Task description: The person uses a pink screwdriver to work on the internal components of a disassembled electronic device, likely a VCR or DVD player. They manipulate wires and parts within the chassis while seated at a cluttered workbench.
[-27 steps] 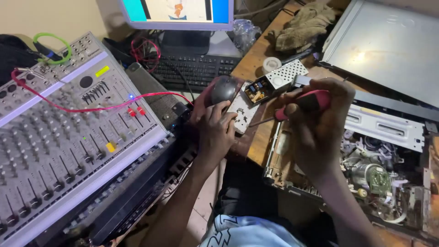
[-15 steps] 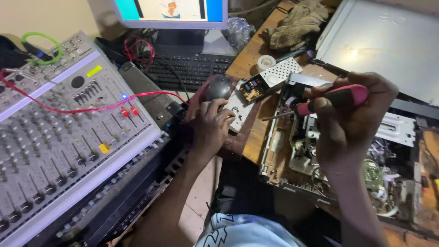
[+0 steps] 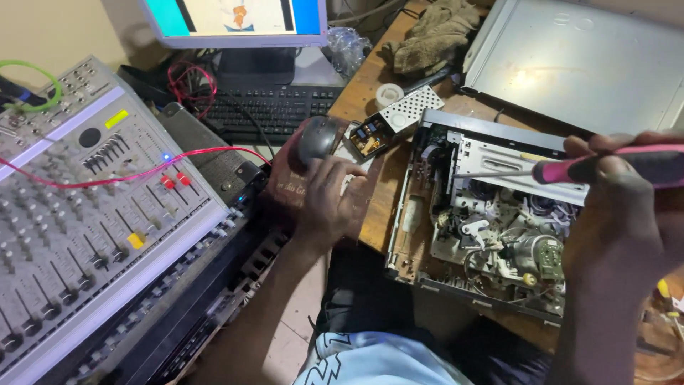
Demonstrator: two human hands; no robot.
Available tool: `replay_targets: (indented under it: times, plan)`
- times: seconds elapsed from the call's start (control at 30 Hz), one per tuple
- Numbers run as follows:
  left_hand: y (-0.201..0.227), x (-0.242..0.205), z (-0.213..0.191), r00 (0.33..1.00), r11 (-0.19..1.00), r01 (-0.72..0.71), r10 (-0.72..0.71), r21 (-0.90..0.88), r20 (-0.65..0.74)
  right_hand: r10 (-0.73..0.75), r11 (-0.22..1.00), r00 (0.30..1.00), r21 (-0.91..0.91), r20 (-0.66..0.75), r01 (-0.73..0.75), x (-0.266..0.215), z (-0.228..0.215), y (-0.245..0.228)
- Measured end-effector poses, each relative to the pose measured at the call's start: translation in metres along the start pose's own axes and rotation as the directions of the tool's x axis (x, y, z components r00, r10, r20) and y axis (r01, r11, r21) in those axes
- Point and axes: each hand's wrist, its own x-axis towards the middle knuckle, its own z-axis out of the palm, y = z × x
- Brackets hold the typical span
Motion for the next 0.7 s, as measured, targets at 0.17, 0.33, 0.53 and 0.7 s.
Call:
replay_targets:
  times: [0.17,0.33,0.53,0.7]
  plan:
    - [0.071,0.001,0.009,0.915,0.582,0.404,-0.265,-0.705,0.305,0.116,0.984,0.99,0.143,-0.081,-0.103,-0.023,-0.012,-0.004]
    - [0.092,0.001,0.023,0.934,0.272,0.348,-0.177,-0.897,0.309,0.075,0.964,0.987,0.264,-0.144,-0.035,-0.037,-0.024,-0.017]
    - [0.105,0.003,0.02,0.915,0.324,0.403,-0.161,-0.856,0.37,0.084,0.966,0.988,0.253,-0.128,-0.049,-0.037,-0.031,-0.019]
    - [0.109,0.002,0.027,0.92,0.278,0.391,-0.137,-0.877,0.367,0.073,0.984,0.988,0.173,-0.138,-0.049,-0.034,-0.033,-0.025]
